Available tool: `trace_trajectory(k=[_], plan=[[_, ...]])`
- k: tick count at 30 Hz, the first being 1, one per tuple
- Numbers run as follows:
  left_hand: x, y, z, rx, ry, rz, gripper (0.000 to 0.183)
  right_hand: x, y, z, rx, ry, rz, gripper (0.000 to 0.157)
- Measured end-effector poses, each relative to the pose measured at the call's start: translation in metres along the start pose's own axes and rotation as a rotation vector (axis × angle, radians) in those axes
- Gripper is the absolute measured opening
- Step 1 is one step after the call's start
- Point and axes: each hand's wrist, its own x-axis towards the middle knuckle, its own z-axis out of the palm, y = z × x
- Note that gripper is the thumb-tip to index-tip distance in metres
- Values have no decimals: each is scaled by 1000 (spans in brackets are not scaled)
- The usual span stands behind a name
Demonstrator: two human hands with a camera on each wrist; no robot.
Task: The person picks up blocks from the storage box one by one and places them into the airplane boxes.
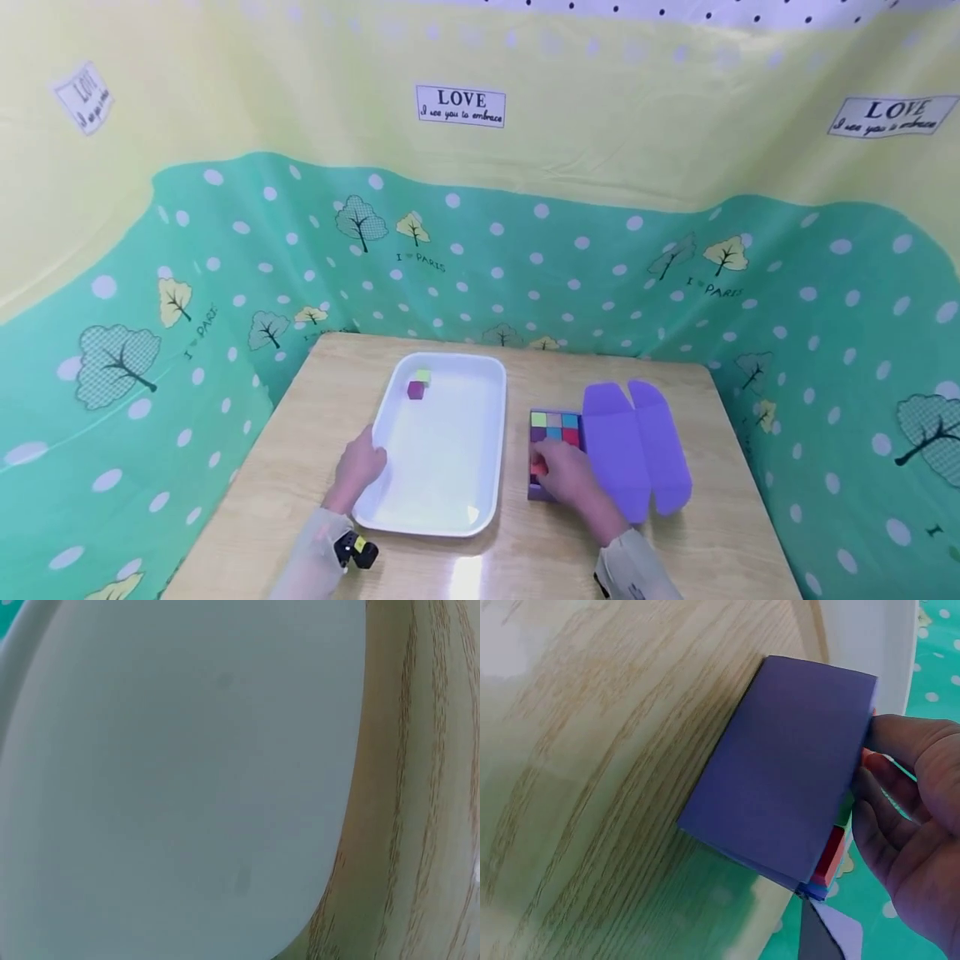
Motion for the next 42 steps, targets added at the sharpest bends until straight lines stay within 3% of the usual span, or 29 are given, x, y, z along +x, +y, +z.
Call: trace_trajectory(k=[6, 16, 23, 26, 32, 37, 42], plan=[[12, 6, -8, -7, 9, 19, 50, 16, -1, -7, -30, 7, 1, 23], [15, -6, -13, -13, 20, -20, 50, 31, -10, -7, -54, -119, 3, 18], [11, -11, -13, -24, 9, -34, 50, 41, -30, -19, 3, -60, 7, 14], [11, -12, -12, -16, 12, -33, 50, 55, -47, -27, 48, -54, -20, 14], [11, -11, -6, -3, 14, -35, 52, 97, -82, -25, 84, -142, -64, 22], [10, -7, 0, -14, 9, -31, 54, 136, -106, -13, 55, -175, -139, 22], [5, -2, 5, -19, 13, -18, 51, 172, -119, 14, 1, -197, -184, 26]])
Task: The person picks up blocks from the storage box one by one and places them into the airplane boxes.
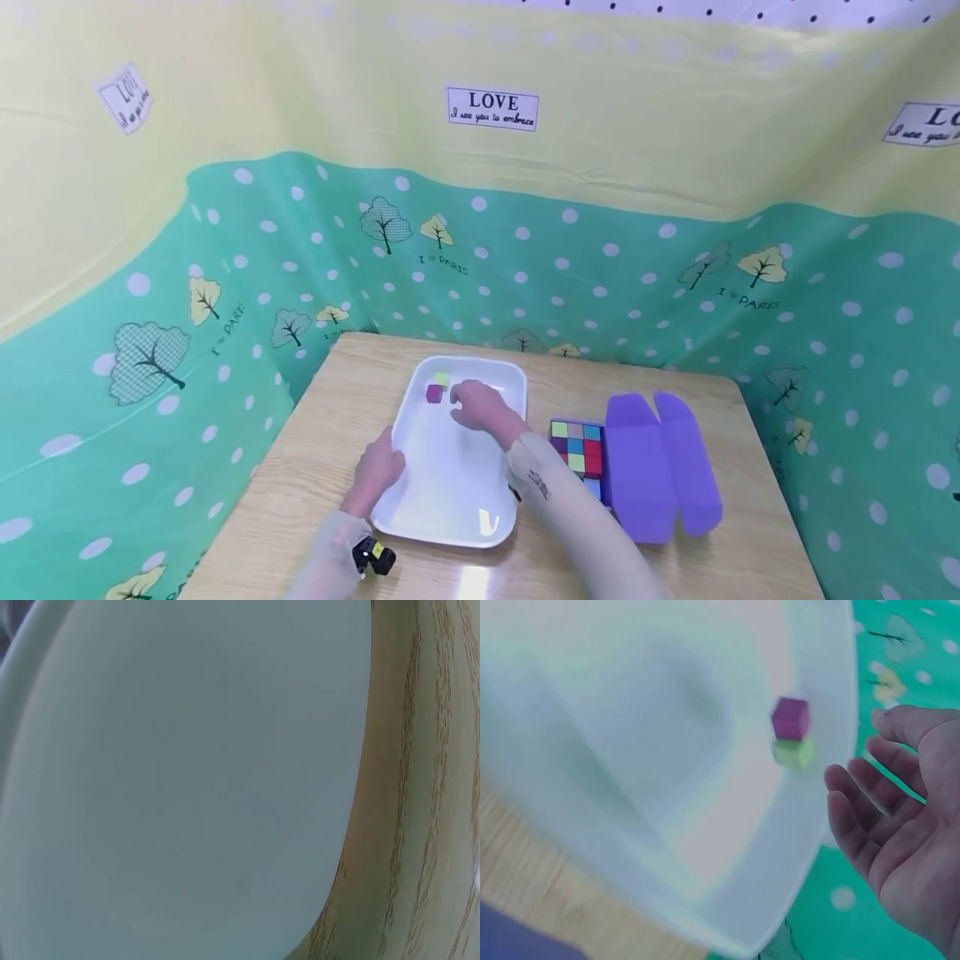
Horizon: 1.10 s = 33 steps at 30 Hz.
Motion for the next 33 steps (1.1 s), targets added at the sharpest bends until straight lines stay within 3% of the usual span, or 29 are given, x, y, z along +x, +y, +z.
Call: trace_trajectory(k=[6, 15, 23, 29, 33], plan=[[-8, 1, -4, 11, 29, 21, 46, 48, -10, 35, -29, -77, 32, 30], [-8, 4, -4, 13, 62, 33, 42, 82, -10, 63, -223, -81, 21, 29], [-13, 4, -3, 33, 73, 12, 43, 90, -5, 85, -338, -99, 49, 31], [-13, 7, -2, 34, 70, 28, 43, 86, -2, 86, -314, -48, 101, 23], [-9, 4, -1, 44, 85, 27, 42, 81, -3, 80, -259, -34, 75, 12]])
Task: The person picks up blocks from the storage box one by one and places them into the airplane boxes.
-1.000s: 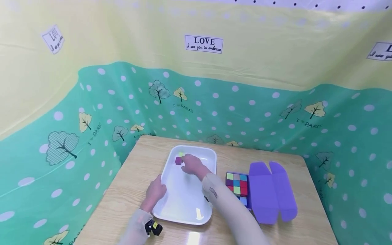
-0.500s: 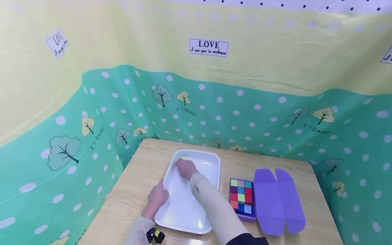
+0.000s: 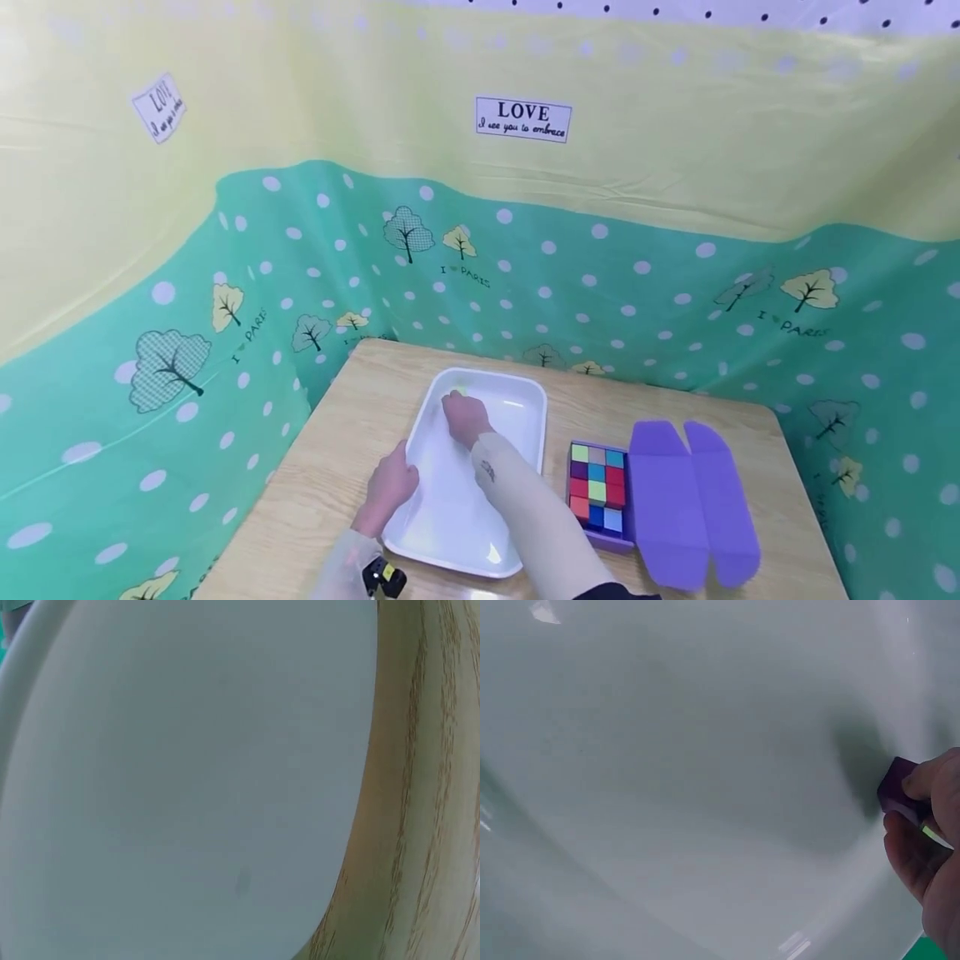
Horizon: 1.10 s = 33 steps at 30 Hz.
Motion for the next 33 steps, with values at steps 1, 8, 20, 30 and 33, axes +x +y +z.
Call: trace_trajectory(k=[1, 8, 20, 30, 33], plan=[[1, 0, 0, 0, 3, 2, 41, -3, 1, -4, 30, 3, -7, 11], [2, -1, 0, -1, -25, 4, 44, -31, 13, -30, 150, 54, -69, 13], [3, -2, 1, -10, -55, 9, 46, -141, 66, -81, 202, 154, -128, 19], [5, -3, 5, -33, -68, 28, 45, -219, 114, -91, 308, 157, 36, 21], [4, -5, 0, -30, -63, 33, 44, -237, 125, -86, 298, 186, 57, 25]])
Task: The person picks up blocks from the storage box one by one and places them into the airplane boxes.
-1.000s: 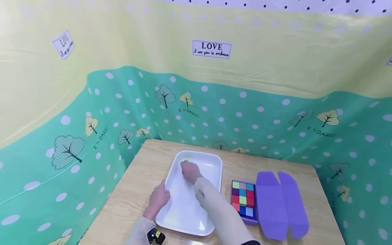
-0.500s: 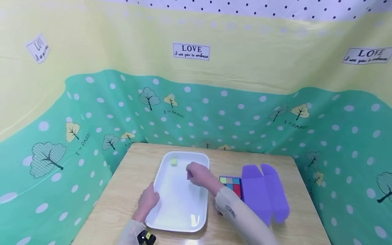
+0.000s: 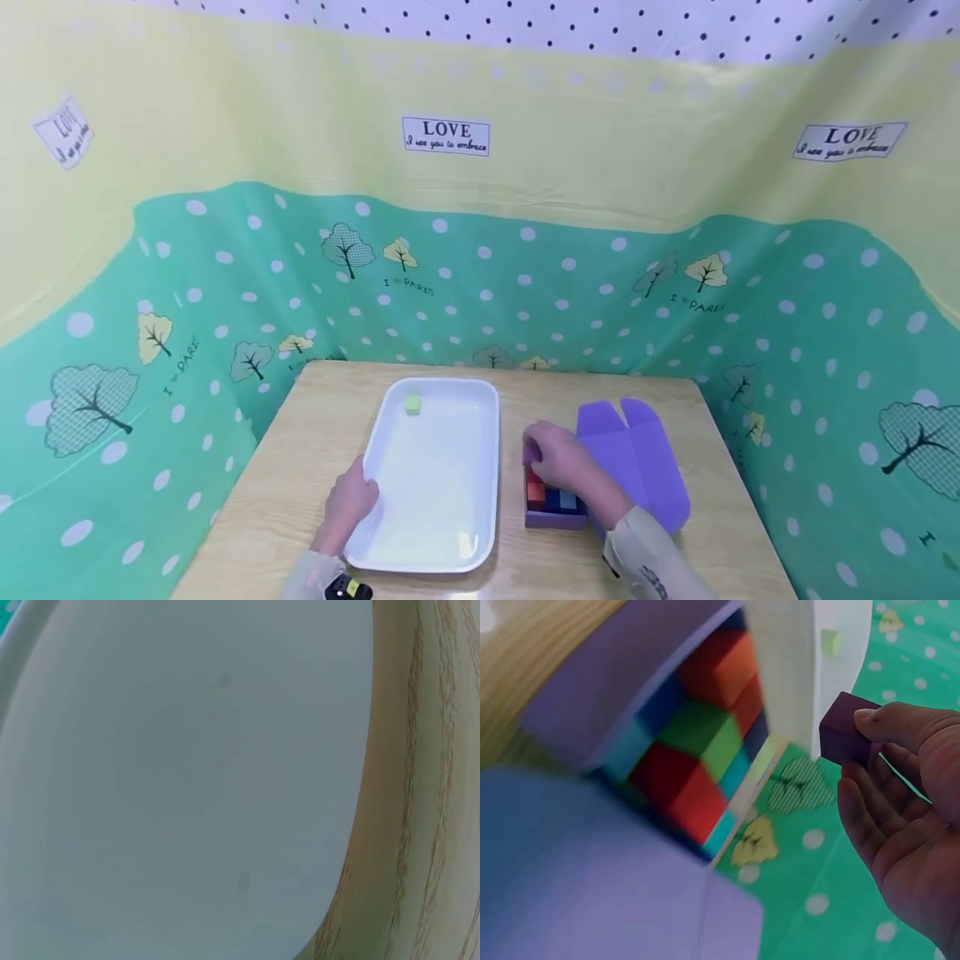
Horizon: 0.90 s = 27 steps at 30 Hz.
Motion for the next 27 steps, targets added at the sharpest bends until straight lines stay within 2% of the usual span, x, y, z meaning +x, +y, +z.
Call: trace_trajectory(k=[3, 12, 22, 27], plan=[[-3, 0, -1, -1, 7, -3, 44, -16, 11, 1, -2, 7, 38, 30], [-3, 3, -1, 7, -13, -4, 43, -44, 16, -2, -2, -56, 129, 30], [-1, 0, 0, 9, -24, -15, 44, -44, 20, 8, -52, -121, 97, 28], [-2, 1, 1, -10, -24, -19, 43, -45, 25, 17, -72, -95, 67, 28]])
